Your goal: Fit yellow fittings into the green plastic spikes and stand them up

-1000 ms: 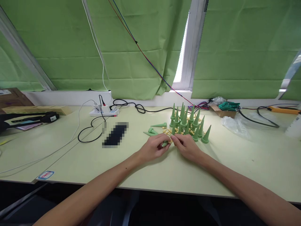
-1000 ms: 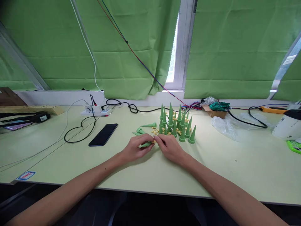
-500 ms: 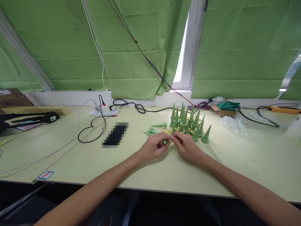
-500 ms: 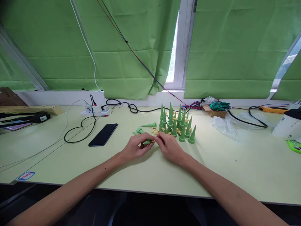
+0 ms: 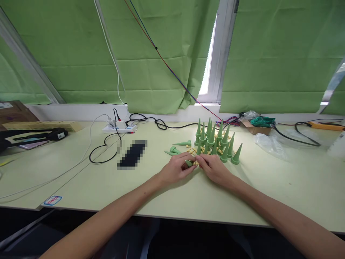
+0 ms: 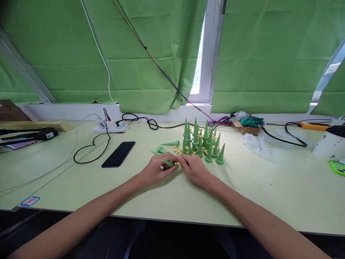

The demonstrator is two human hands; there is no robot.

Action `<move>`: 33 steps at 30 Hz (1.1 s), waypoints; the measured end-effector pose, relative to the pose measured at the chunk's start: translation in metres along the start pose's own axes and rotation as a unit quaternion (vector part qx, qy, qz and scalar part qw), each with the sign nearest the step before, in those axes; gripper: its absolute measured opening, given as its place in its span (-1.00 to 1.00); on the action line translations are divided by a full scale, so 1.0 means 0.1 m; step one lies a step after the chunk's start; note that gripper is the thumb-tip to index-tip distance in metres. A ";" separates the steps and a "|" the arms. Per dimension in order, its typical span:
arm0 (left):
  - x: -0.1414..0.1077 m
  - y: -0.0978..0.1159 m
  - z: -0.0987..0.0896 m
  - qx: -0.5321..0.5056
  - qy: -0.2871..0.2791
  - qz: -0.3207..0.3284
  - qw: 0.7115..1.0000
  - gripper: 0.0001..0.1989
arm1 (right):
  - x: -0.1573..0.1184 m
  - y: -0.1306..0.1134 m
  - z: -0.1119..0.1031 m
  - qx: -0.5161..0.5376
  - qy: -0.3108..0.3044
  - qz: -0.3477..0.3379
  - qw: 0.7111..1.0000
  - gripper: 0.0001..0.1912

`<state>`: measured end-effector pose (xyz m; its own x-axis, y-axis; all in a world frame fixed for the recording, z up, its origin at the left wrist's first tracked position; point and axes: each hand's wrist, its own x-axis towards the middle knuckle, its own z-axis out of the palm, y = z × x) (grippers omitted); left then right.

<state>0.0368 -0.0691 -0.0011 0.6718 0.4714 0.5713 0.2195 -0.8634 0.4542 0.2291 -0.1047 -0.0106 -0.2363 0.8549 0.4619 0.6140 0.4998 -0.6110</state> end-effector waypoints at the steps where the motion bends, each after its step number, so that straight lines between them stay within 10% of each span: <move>1: 0.00 0.00 0.00 0.003 0.002 0.001 1.000 -0.84 | 0.00 0.00 0.00 0.001 -0.001 0.002 1.000 -0.53; 33: 0.02 -0.06 0.00 0.111 0.077 0.120 0.984 -0.83 | -0.03 -0.08 -0.06 0.058 0.008 -0.017 0.998 -0.75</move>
<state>0.0365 -0.0635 -0.0027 0.6124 0.2559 0.7480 0.2279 -0.9631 0.1429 0.2292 -0.1122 -0.0034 -0.2427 0.8353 0.4933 0.5147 0.5419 -0.6644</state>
